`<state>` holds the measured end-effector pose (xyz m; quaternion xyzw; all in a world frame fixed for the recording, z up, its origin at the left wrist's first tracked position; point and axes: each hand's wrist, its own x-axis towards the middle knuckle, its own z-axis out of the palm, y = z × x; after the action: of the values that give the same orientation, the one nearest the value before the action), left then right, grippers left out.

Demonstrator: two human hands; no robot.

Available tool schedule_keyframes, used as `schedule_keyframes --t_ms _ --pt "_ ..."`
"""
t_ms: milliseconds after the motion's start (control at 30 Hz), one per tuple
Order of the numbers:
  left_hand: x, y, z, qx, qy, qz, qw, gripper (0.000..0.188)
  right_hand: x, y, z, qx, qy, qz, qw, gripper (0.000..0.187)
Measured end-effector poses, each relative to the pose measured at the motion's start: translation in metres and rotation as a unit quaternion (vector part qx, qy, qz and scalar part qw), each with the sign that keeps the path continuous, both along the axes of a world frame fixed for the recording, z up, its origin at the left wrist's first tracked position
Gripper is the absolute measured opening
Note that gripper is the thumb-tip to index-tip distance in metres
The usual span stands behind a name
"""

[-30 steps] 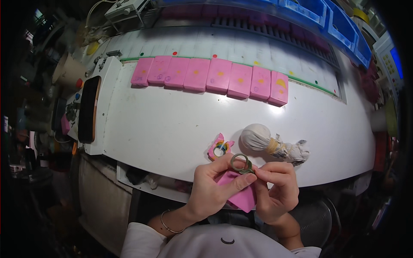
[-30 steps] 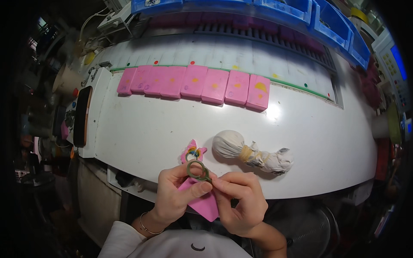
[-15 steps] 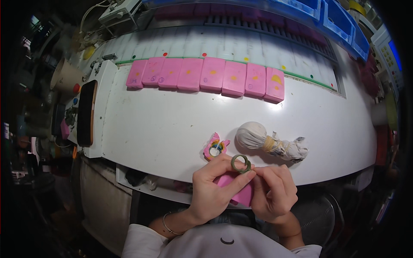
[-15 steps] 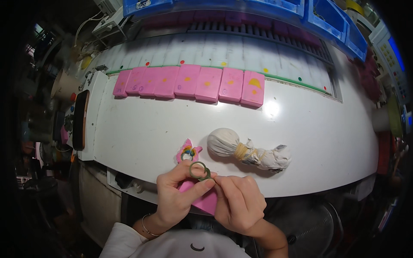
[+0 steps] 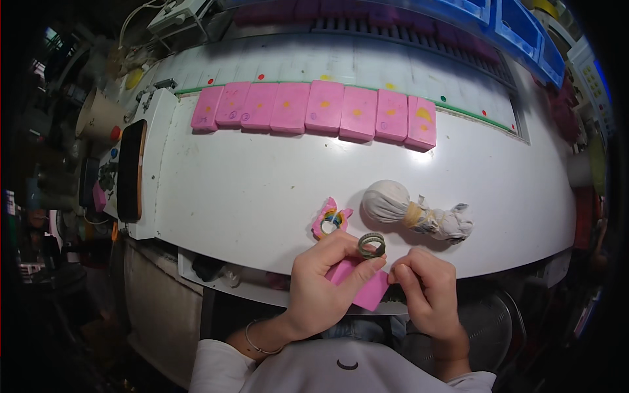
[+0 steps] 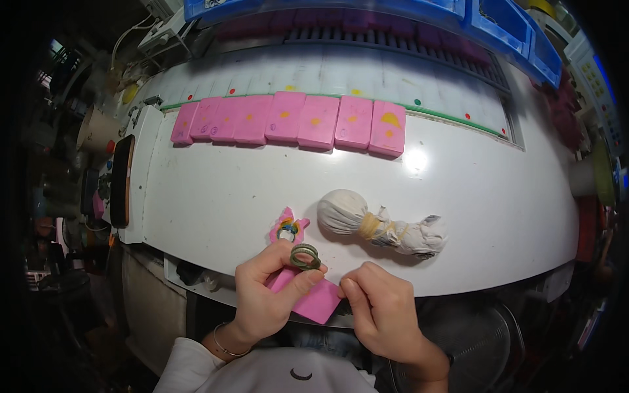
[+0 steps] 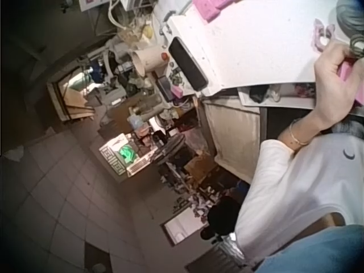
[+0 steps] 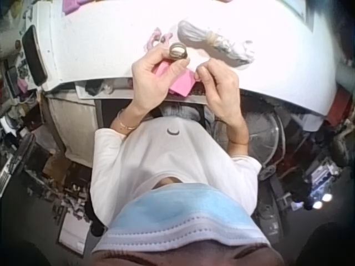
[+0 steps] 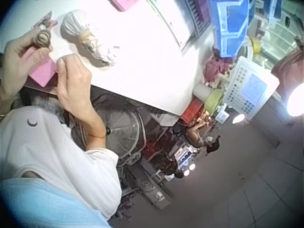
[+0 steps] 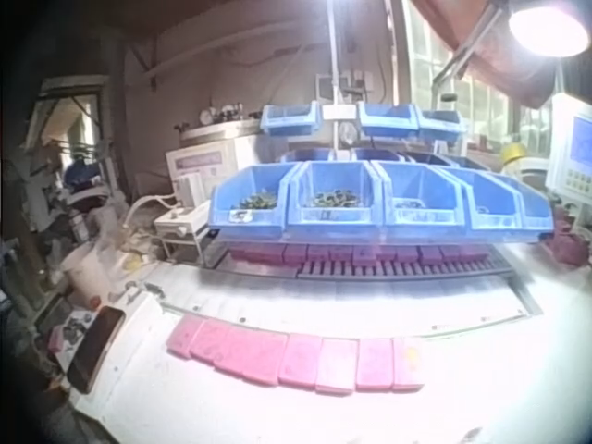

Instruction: The recorder is shown assembling small decorative trimmings or parts using pink molds and small components.

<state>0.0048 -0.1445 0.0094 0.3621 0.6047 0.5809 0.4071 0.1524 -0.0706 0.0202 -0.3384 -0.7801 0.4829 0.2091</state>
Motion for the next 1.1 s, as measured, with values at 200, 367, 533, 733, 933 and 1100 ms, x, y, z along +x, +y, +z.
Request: schedule_keyframes --t_ms 200,367,533,733,933,1100 --pt "-0.001 -0.001 0.008 0.002 0.091 -0.025 0.996 0.011 0.009 -0.003 0.012 0.084 -0.104 0.004 0.991 0.008" --pt "0.004 -0.001 0.004 0.033 0.127 -0.027 0.991 0.016 -0.002 -0.009 0.016 0.091 0.083 -0.059 0.991 0.028" --pt "0.007 -0.001 0.006 0.05 0.179 -0.016 0.982 0.016 -0.009 -0.011 0.008 0.047 0.14 -0.075 0.986 0.028" --pt "0.008 0.001 0.005 0.079 0.18 -0.004 0.98 0.024 -0.011 -0.008 0.012 0.1 0.149 -0.071 0.981 0.026" --pt "0.009 0.004 0.007 0.101 0.164 -0.006 0.981 0.026 -0.007 -0.006 0.014 0.117 0.179 -0.06 0.975 0.026" --pt "0.006 0.0 0.01 0.109 0.165 -0.031 0.98 0.028 0.0 -0.006 0.018 0.081 0.169 -0.038 0.982 0.024"
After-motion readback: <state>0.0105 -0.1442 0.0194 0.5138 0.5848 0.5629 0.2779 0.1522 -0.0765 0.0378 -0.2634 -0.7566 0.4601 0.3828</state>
